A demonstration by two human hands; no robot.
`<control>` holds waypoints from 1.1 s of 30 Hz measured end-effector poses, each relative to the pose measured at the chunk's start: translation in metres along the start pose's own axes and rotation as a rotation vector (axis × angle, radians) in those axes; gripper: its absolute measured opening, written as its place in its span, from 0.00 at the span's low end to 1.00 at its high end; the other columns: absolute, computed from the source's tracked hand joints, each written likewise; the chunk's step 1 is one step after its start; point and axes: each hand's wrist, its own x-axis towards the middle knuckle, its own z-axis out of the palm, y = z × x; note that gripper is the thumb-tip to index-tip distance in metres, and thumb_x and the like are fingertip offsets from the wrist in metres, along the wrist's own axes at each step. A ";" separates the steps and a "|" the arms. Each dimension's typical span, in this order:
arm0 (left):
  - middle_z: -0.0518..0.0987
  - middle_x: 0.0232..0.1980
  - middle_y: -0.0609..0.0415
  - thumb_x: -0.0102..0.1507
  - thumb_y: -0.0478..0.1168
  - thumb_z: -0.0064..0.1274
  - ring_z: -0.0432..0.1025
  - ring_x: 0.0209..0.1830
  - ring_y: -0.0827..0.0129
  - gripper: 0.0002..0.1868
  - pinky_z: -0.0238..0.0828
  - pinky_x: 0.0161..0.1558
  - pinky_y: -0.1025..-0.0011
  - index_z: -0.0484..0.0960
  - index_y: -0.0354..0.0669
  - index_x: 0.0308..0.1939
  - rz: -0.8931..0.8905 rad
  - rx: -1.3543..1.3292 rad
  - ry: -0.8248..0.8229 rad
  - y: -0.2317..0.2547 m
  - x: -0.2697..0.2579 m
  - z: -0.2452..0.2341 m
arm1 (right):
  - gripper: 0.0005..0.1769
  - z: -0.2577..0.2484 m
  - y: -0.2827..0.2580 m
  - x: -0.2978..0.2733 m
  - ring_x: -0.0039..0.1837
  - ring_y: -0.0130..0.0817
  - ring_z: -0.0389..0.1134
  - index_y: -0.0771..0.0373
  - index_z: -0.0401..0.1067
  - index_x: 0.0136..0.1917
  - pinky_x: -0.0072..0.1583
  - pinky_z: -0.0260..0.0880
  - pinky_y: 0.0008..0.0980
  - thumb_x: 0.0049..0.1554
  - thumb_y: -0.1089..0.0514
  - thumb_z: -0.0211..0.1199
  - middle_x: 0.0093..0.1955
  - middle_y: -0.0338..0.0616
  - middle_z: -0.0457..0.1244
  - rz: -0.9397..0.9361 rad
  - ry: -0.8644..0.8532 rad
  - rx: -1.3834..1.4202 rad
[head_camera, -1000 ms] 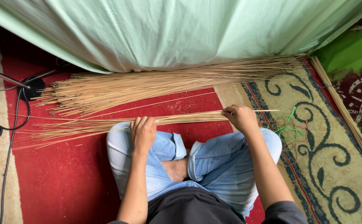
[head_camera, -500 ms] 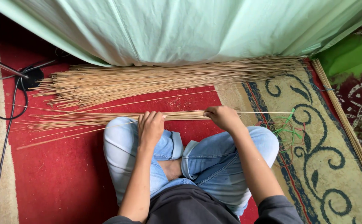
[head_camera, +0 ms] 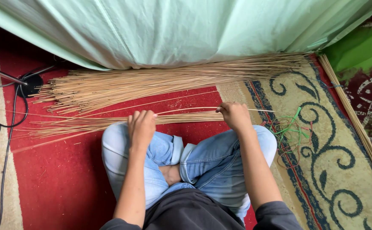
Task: The person sorts and aligns thin wooden sticks on the floor.
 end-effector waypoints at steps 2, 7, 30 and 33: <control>0.73 0.33 0.56 0.69 0.47 0.52 0.71 0.40 0.58 0.10 0.67 0.44 0.60 0.74 0.53 0.34 -0.025 0.045 -0.010 -0.020 -0.006 0.003 | 0.13 0.004 -0.001 -0.004 0.56 0.44 0.73 0.44 0.78 0.52 0.57 0.66 0.45 0.64 0.41 0.57 0.48 0.36 0.73 0.004 0.009 0.025; 0.73 0.34 0.57 0.70 0.50 0.50 0.71 0.42 0.58 0.12 0.66 0.45 0.60 0.74 0.53 0.34 -0.014 0.028 -0.091 -0.003 -0.008 0.021 | 0.11 0.040 -0.001 0.011 0.57 0.55 0.71 0.51 0.78 0.51 0.58 0.67 0.54 0.64 0.48 0.58 0.48 0.47 0.73 -0.135 -0.107 0.245; 0.72 0.31 0.56 0.67 0.49 0.54 0.71 0.39 0.58 0.12 0.67 0.43 0.59 0.73 0.53 0.32 0.044 -0.010 -0.052 -0.039 0.000 0.074 | 0.06 0.075 0.025 0.038 0.52 0.43 0.73 0.44 0.79 0.50 0.54 0.70 0.45 0.61 0.47 0.66 0.43 0.35 0.71 -0.072 0.179 -0.065; 0.71 0.31 0.55 0.70 0.52 0.53 0.70 0.40 0.57 0.15 0.66 0.44 0.59 0.73 0.53 0.32 -0.039 0.052 -0.065 -0.070 -0.001 0.066 | 0.14 0.061 0.039 0.030 0.53 0.45 0.72 0.45 0.79 0.48 0.57 0.68 0.45 0.64 0.39 0.59 0.43 0.37 0.71 0.072 0.094 -0.102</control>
